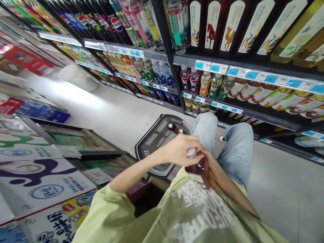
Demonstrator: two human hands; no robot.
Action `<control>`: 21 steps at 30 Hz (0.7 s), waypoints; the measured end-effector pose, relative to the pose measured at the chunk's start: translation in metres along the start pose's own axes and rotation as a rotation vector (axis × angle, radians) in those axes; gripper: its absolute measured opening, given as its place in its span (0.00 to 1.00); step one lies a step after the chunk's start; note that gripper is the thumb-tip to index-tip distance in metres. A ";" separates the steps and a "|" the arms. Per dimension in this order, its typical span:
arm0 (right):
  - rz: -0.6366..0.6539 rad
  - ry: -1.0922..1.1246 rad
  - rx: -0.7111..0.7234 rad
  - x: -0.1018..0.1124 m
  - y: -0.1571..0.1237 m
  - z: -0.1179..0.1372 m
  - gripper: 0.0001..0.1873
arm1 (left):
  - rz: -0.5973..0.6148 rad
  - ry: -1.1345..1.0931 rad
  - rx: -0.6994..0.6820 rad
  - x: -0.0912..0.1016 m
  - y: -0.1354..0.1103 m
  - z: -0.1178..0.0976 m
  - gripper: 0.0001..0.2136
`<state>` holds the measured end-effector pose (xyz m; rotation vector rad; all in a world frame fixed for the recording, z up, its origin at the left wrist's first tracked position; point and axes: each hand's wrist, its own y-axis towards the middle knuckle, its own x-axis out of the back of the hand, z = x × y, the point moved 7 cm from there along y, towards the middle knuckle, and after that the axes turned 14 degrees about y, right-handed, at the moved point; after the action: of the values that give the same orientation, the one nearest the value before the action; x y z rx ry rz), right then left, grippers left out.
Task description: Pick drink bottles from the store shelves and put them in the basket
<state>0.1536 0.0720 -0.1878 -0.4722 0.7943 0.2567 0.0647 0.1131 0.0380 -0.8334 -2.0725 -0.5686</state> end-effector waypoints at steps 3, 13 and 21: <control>0.120 -0.107 -0.132 -0.001 0.002 0.003 0.21 | -0.144 0.218 0.167 0.033 -0.038 0.005 0.09; 0.055 -0.024 -0.176 0.005 0.008 0.000 0.22 | -0.318 0.634 0.688 0.054 -0.097 0.093 0.13; 0.028 0.034 -0.173 0.009 0.003 0.002 0.20 | 0.063 0.605 1.063 -0.050 -0.142 0.292 0.14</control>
<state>0.1603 0.0759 -0.1942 -0.6301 0.8154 0.3462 -0.1675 0.1847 -0.1829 -0.0617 -1.4488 0.3155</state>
